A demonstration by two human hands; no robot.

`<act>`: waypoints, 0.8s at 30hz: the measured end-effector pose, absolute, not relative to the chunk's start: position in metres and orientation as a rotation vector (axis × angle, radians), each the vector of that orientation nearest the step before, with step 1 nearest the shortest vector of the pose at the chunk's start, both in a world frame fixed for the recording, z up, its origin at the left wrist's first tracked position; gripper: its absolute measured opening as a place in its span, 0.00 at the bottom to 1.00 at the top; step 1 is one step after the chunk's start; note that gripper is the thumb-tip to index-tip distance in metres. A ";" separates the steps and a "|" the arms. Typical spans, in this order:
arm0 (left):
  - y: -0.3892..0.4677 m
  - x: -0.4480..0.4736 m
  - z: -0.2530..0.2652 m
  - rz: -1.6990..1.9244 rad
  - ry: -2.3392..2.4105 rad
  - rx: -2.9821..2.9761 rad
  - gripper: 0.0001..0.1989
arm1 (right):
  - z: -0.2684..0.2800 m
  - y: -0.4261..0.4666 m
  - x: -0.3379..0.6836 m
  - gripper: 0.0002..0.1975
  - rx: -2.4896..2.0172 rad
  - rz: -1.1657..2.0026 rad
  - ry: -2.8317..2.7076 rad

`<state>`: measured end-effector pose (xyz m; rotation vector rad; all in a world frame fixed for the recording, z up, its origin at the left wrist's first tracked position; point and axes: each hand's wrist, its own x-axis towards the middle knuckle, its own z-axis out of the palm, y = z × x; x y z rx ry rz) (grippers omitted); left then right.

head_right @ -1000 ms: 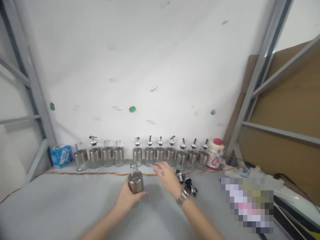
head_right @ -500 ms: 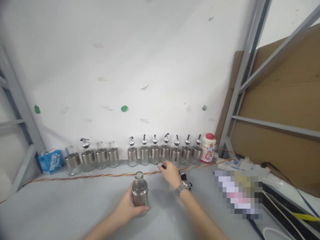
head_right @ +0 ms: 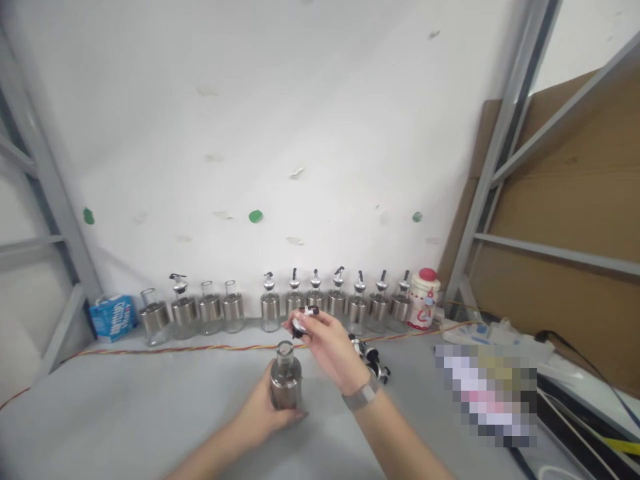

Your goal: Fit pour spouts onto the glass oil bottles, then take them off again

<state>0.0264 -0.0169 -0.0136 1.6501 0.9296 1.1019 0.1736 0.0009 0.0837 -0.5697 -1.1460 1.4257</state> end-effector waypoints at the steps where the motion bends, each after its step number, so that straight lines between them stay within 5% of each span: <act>1: -0.017 0.026 -0.013 1.099 0.928 1.647 0.32 | 0.087 -0.002 0.171 0.07 -0.612 1.385 -1.203; 8: -0.018 0.026 -0.014 1.081 0.939 1.635 0.33 | 0.096 -0.006 0.161 0.17 -0.749 1.247 -1.454; 24: -0.021 0.027 -0.012 1.086 0.891 1.527 0.37 | 0.080 -0.004 0.155 0.14 -0.808 0.971 -1.735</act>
